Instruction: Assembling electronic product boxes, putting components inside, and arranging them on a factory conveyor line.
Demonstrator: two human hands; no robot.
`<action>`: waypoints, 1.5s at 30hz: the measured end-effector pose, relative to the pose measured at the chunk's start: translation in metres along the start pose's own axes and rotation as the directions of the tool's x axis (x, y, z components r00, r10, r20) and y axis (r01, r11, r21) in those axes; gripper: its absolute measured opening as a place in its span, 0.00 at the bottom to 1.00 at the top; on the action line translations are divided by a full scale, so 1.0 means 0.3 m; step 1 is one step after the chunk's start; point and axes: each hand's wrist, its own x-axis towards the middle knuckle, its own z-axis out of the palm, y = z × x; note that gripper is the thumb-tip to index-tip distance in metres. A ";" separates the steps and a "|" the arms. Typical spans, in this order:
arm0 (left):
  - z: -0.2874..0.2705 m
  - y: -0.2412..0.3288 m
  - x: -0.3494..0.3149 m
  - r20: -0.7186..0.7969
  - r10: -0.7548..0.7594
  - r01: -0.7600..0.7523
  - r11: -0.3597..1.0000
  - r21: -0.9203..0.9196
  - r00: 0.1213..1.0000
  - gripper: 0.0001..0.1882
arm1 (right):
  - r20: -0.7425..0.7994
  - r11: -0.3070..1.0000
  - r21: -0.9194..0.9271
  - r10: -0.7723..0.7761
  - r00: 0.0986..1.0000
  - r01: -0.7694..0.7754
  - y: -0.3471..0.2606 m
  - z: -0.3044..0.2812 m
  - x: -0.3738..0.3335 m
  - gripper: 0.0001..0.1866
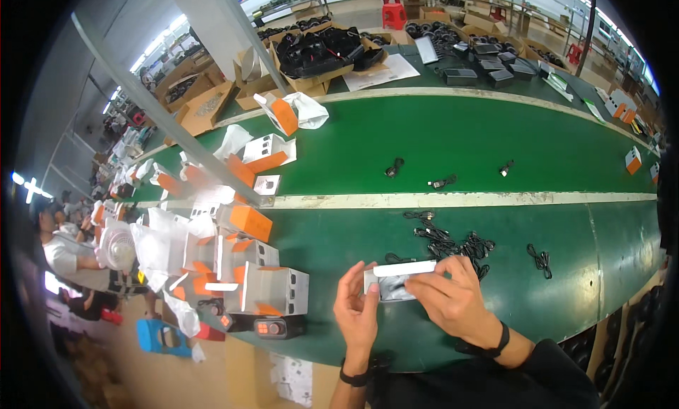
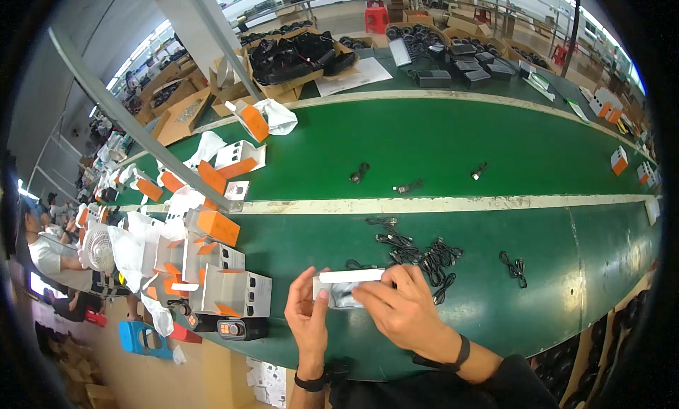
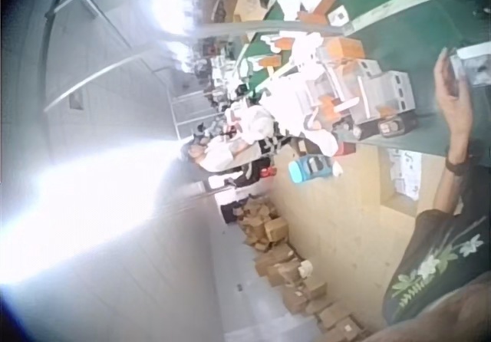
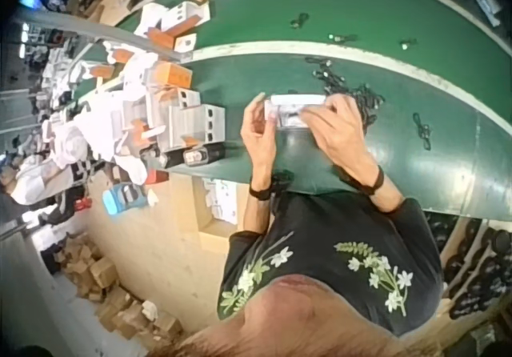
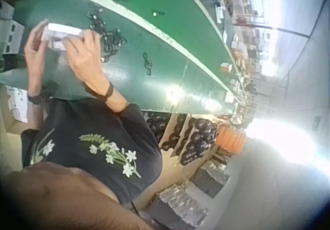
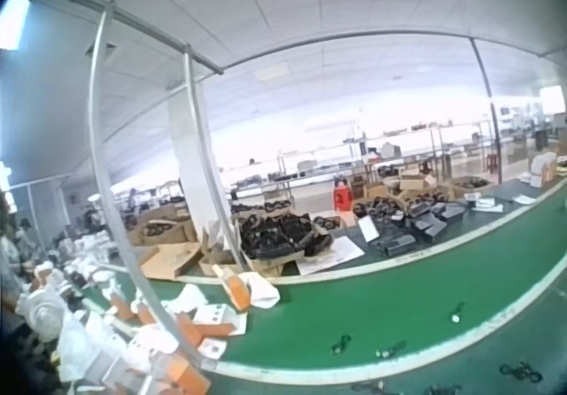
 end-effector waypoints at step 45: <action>-0.131 0.049 0.037 0.687 0.384 -0.752 0.547 0.369 0.617 0.23 | 0.211 0.959 0.212 0.145 0.967 -0.190 0.035 -0.005 -0.167 0.18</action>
